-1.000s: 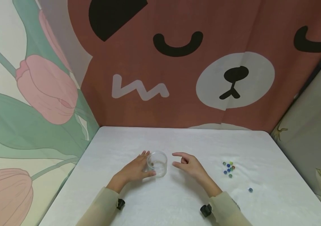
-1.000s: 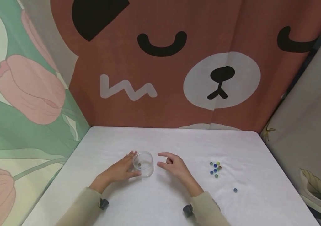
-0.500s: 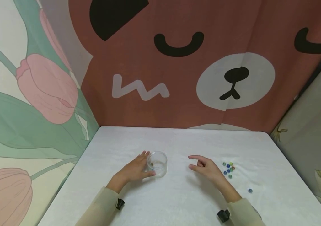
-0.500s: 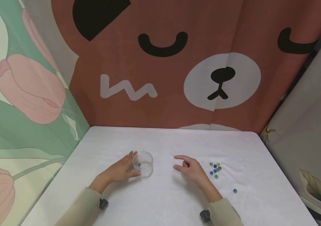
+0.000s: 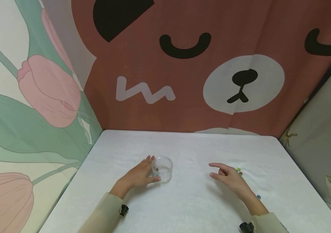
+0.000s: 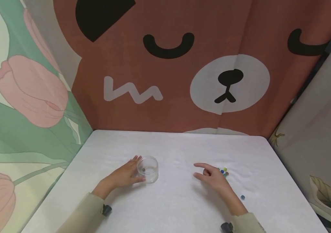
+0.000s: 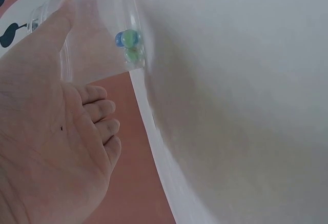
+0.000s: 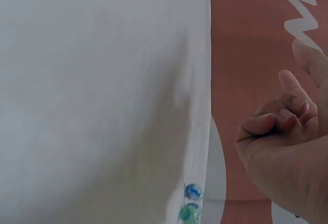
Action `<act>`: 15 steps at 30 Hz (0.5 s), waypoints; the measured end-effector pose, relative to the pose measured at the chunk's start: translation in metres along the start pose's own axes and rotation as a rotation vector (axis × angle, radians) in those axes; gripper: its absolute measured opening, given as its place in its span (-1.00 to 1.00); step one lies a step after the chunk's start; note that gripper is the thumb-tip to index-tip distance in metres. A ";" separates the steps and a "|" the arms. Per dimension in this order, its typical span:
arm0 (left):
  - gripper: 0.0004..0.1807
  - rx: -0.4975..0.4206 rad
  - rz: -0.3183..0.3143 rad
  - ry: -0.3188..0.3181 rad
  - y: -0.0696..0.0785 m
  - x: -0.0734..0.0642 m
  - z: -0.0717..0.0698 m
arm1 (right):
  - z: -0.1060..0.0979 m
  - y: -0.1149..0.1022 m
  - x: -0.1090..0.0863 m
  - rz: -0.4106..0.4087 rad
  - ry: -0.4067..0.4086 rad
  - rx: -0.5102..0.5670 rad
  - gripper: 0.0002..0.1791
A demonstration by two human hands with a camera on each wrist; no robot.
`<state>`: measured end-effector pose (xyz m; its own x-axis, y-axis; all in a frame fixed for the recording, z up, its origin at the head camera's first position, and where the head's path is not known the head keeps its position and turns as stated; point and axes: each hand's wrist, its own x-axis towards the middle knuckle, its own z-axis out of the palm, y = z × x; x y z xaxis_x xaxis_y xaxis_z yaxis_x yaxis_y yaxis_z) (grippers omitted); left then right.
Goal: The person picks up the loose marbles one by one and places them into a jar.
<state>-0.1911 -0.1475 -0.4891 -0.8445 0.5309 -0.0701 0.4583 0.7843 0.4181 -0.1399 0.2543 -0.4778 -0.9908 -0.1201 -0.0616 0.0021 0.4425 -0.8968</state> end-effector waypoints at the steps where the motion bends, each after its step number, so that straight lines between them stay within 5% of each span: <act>1: 0.12 0.001 0.001 0.001 0.000 0.000 0.000 | -0.003 0.002 -0.002 -0.004 -0.003 0.000 -0.45; 15: 0.11 0.010 0.022 0.015 0.000 -0.001 -0.002 | -0.040 0.019 -0.023 0.090 0.007 -0.029 -0.38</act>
<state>-0.1905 -0.1483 -0.4875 -0.8382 0.5432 -0.0478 0.4794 0.7758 0.4102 -0.1220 0.3013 -0.4754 -0.9877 -0.0729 -0.1385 0.0875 0.4767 -0.8747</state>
